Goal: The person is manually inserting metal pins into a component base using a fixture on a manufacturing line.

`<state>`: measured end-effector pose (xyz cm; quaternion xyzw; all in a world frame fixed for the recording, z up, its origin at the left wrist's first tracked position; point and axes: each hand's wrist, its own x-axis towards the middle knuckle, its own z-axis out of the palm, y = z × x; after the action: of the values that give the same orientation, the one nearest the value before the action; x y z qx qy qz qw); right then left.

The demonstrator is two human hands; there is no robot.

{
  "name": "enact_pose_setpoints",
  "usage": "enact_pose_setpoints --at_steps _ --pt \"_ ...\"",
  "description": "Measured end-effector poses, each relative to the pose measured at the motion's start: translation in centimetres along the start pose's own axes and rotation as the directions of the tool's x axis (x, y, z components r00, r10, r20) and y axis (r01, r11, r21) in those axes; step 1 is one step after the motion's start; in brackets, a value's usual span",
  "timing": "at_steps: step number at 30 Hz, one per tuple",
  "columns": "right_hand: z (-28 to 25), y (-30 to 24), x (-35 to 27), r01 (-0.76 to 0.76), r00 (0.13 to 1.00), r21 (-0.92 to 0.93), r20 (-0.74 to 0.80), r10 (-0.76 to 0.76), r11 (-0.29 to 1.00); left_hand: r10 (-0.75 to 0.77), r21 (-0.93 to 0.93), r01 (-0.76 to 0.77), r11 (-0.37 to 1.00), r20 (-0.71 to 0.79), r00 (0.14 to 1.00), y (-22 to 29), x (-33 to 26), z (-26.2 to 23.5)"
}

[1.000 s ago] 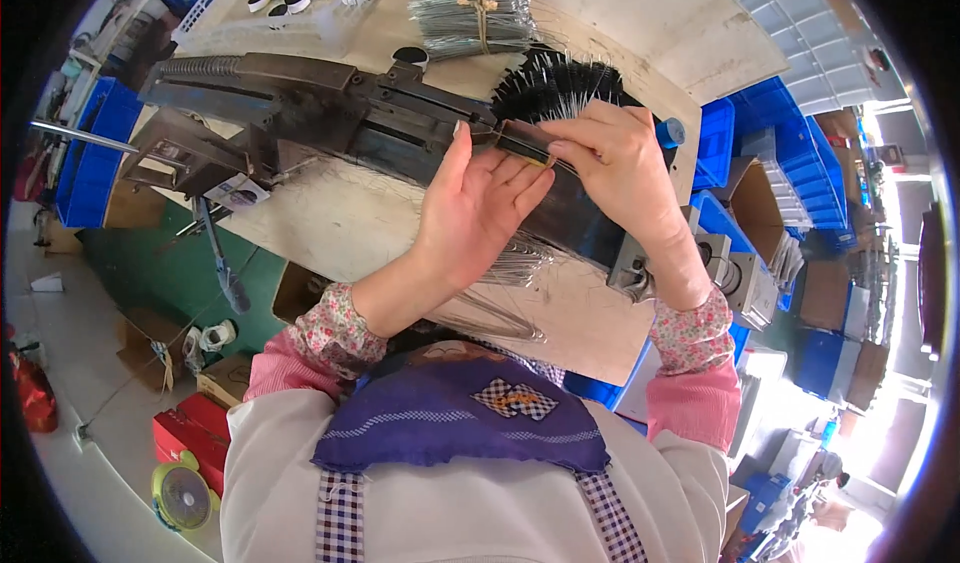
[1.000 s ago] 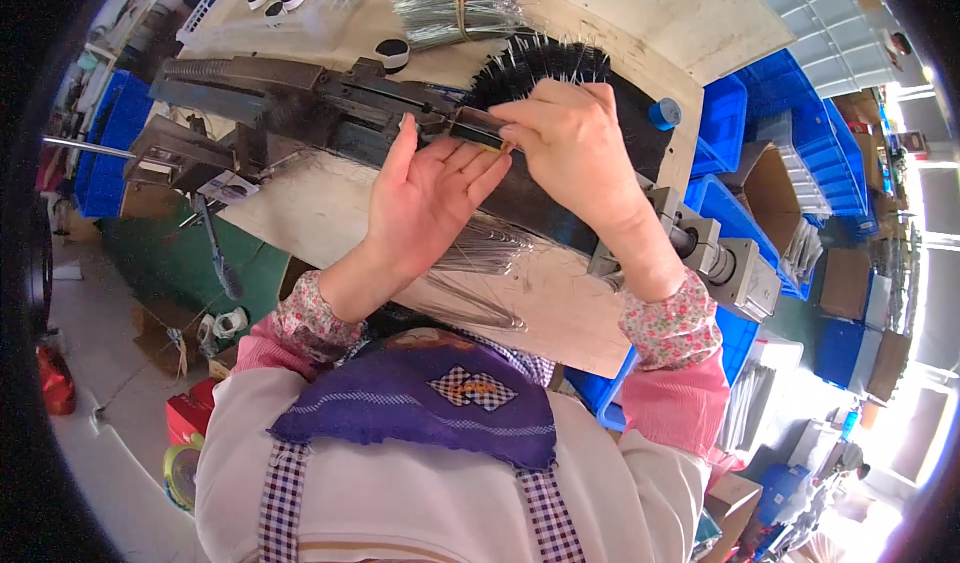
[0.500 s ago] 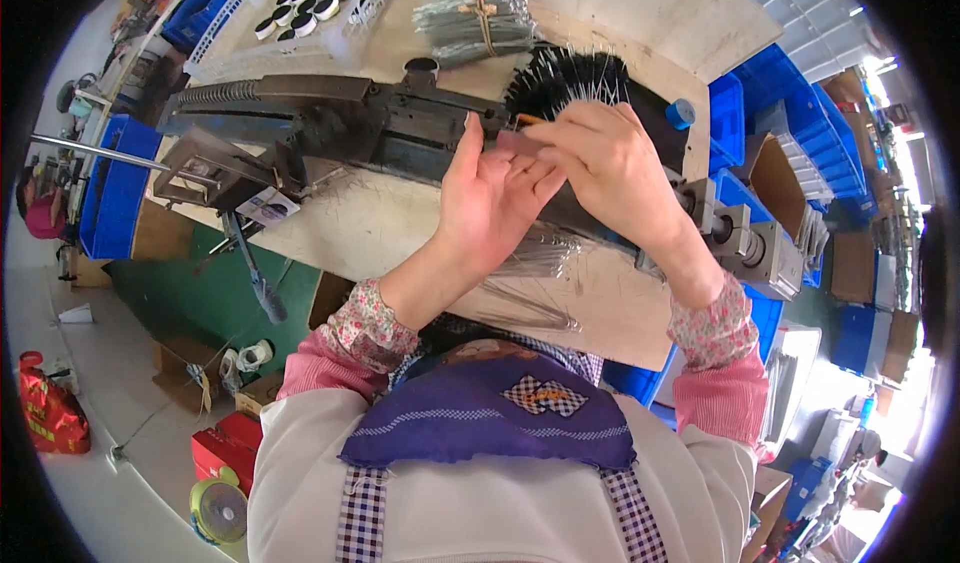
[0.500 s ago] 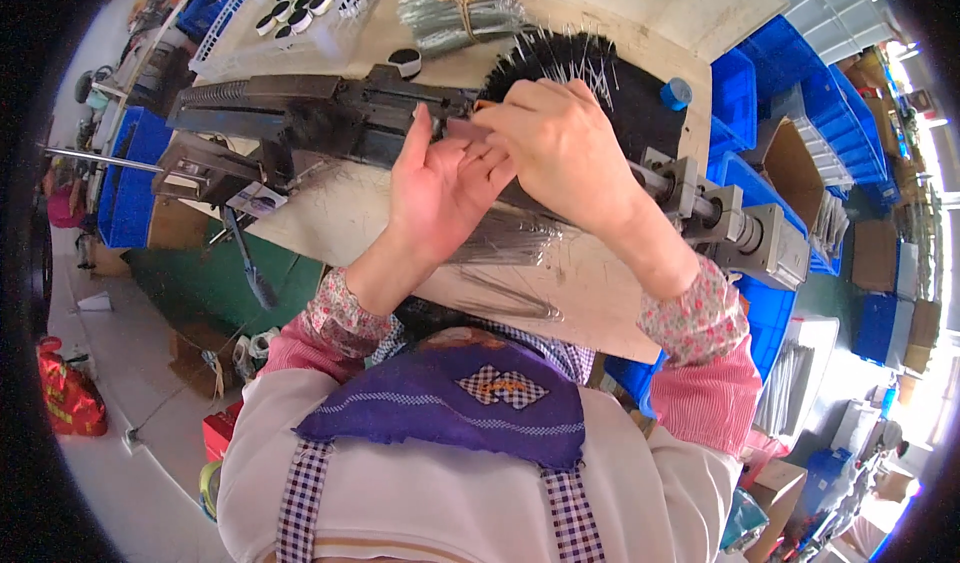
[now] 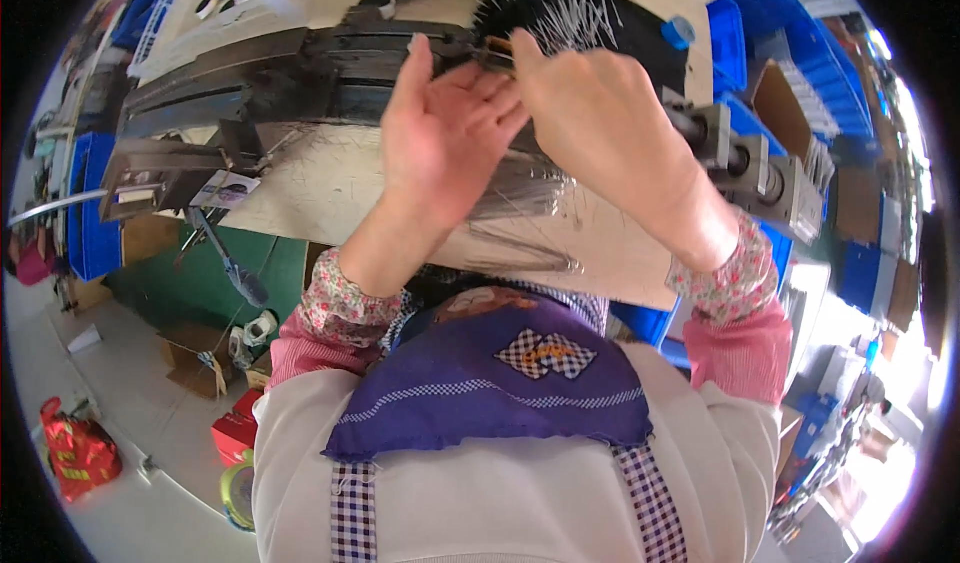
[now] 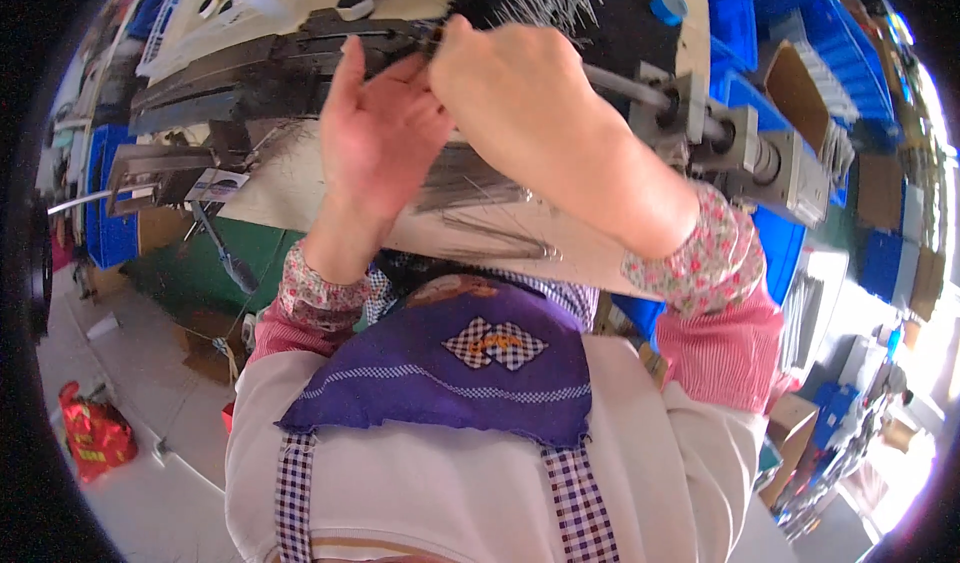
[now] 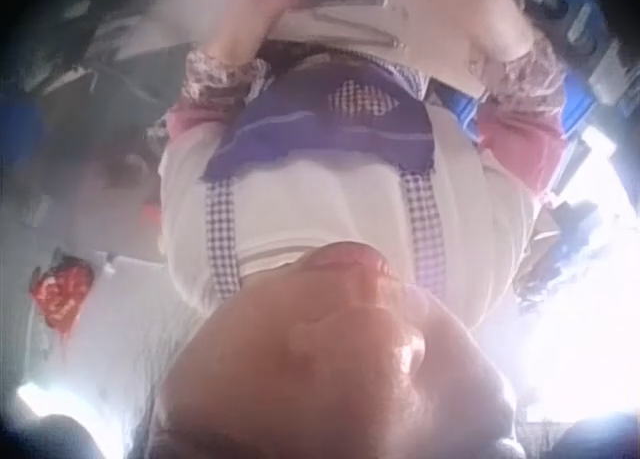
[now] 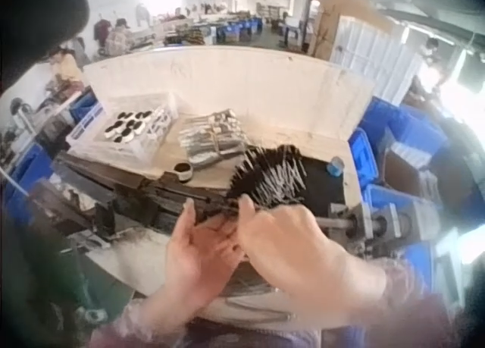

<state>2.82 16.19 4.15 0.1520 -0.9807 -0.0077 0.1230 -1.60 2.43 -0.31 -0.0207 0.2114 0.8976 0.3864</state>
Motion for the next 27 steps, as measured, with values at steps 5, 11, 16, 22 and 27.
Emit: enact_pose_setpoints --at_steps 5,11,16,22,27 --pt "1.4 0.7 -2.9 -0.012 0.997 0.060 -0.076 0.016 0.998 -0.013 0.141 0.013 0.990 -0.007 1.000 -0.1 0.6 -1.4" --pt "6.2 -3.5 -17.1 -0.548 0.816 0.423 0.461 0.349 0.722 0.063 -0.035 -0.066 0.997 -0.078 0.995 -6.5 0.7 -2.8" --pt "11.0 -3.8 -18.9 -0.515 0.857 0.531 0.333 0.394 0.672 -0.053 0.194 0.066 0.979 -0.073 0.996 -7.5 -0.7 -3.1" --pt "7.3 -2.1 -18.5 -0.514 0.849 0.649 0.294 0.438 0.561 0.399 0.827 -0.216 -0.519 0.458 0.795 2.4 -12.9 -8.3" --pt "3.3 0.2 -17.0 -0.422 0.820 0.719 0.044 0.570 0.552 0.897 0.504 0.747 -0.433 0.159 0.413 14.1 -21.6 -20.0"
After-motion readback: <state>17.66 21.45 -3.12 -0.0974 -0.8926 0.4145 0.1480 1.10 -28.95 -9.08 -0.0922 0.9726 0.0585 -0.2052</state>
